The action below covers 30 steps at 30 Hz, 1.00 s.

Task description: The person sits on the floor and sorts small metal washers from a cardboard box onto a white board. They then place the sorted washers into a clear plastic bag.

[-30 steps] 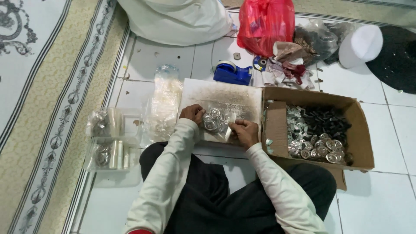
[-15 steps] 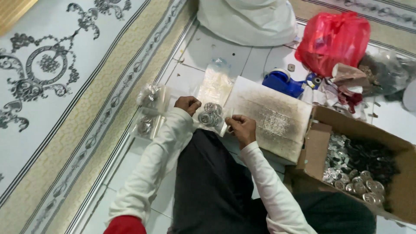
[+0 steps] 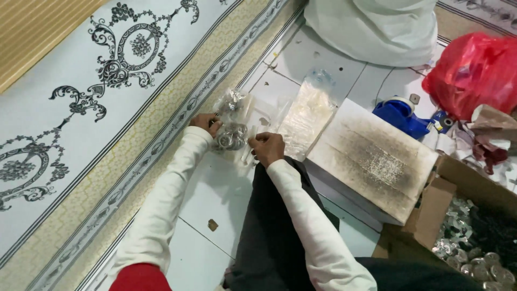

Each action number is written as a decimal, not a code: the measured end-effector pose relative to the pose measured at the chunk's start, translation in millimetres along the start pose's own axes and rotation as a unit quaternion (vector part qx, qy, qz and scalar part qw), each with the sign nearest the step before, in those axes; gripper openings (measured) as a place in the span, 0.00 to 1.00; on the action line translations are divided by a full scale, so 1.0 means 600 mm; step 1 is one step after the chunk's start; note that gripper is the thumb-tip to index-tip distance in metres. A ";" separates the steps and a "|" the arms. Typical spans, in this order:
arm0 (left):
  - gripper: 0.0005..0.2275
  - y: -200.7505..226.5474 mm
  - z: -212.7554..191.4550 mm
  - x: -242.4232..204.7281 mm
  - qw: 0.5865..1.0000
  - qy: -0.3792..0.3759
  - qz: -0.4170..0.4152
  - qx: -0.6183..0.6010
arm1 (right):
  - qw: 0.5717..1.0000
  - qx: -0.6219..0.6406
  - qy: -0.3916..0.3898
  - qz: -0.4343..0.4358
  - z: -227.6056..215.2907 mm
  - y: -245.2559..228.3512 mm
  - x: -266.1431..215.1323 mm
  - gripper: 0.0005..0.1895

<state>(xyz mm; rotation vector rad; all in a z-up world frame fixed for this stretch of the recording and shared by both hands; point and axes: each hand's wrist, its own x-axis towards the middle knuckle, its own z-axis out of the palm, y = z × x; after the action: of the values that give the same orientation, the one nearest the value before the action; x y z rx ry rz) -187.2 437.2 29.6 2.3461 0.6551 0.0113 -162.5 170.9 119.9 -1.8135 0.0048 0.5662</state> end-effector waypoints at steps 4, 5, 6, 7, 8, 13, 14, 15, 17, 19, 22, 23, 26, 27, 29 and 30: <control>0.08 0.004 -0.042 -0.028 1.000 0.005 -0.018 0.023 | 1.000 -0.024 0.006 0.009 0.045 -0.014 0.004 0.18; 0.09 -0.001 -0.046 -0.030 0.999 0.012 -0.023 0.043 | 1.000 -0.023 -0.004 0.012 0.053 -0.018 0.003 0.19; 0.09 0.003 -0.048 -0.026 0.998 0.016 -0.021 0.063 | 1.000 -0.020 -0.007 0.016 0.055 -0.023 0.004 0.20; 0.09 -0.019 -0.040 -0.017 0.998 0.011 -0.011 0.065 | 1.000 -0.015 0.003 0.016 0.061 -0.020 0.006 0.20; 0.09 -0.037 -0.029 -0.005 0.993 0.018 -0.037 0.109 | 0.998 -0.048 -0.015 0.033 0.064 -0.016 0.009 0.21; 0.06 -0.029 0.007 -0.009 0.956 0.069 -0.047 0.280 | 0.988 -0.149 0.029 -0.017 0.053 0.086 0.074 0.27; 0.08 -0.032 0.026 -0.004 0.959 0.082 -0.032 0.270 | 0.986 -0.144 0.046 -0.068 0.035 0.069 0.052 0.22; 0.12 -0.035 0.046 0.000 0.961 0.095 -0.017 0.259 | 0.981 -0.140 0.064 -0.119 0.017 0.054 0.030 0.17; 0.10 0.067 0.038 -0.047 0.964 0.077 0.061 0.248 | 0.976 -0.123 0.086 -0.156 -0.051 0.067 0.020 0.14; 0.10 0.121 0.084 -0.051 0.961 0.058 0.140 0.232 | 0.968 -0.110 0.111 -0.194 -0.133 0.077 0.001 0.11; 0.05 0.165 0.231 -0.015 0.942 0.122 0.282 0.137 | 0.951 -0.143 0.158 -0.224 -0.278 0.102 -0.036 0.10; 0.06 0.197 0.274 -0.016 0.929 0.107 0.327 0.136 | 0.946 -0.183 0.170 -0.204 -0.326 0.120 -0.046 0.11; 0.07 0.301 0.383 -0.044 0.898 0.074 0.411 0.136 | 0.924 -0.268 0.199 -0.189 -0.447 0.176 -0.087 0.13; 0.08 0.336 0.417 -0.058 0.884 0.066 0.442 0.137 | 0.904 -0.314 0.206 -0.204 -0.482 0.195 -0.102 0.14; 0.10 0.411 0.439 -0.104 0.878 0.041 0.461 0.123 | 0.882 -0.360 0.217 -0.213 -0.523 0.232 -0.122 0.14; 0.12 0.450 0.450 -0.122 0.874 0.022 0.473 0.110 | 0.857 -0.407 0.219 -0.228 -0.545 0.249 -0.129 0.15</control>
<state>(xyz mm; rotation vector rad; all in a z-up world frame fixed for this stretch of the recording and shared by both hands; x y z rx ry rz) -79.5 64.2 5.5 2.6556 -0.5573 0.4470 -151.1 -194.4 81.4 -2.6186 -0.4014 -0.2584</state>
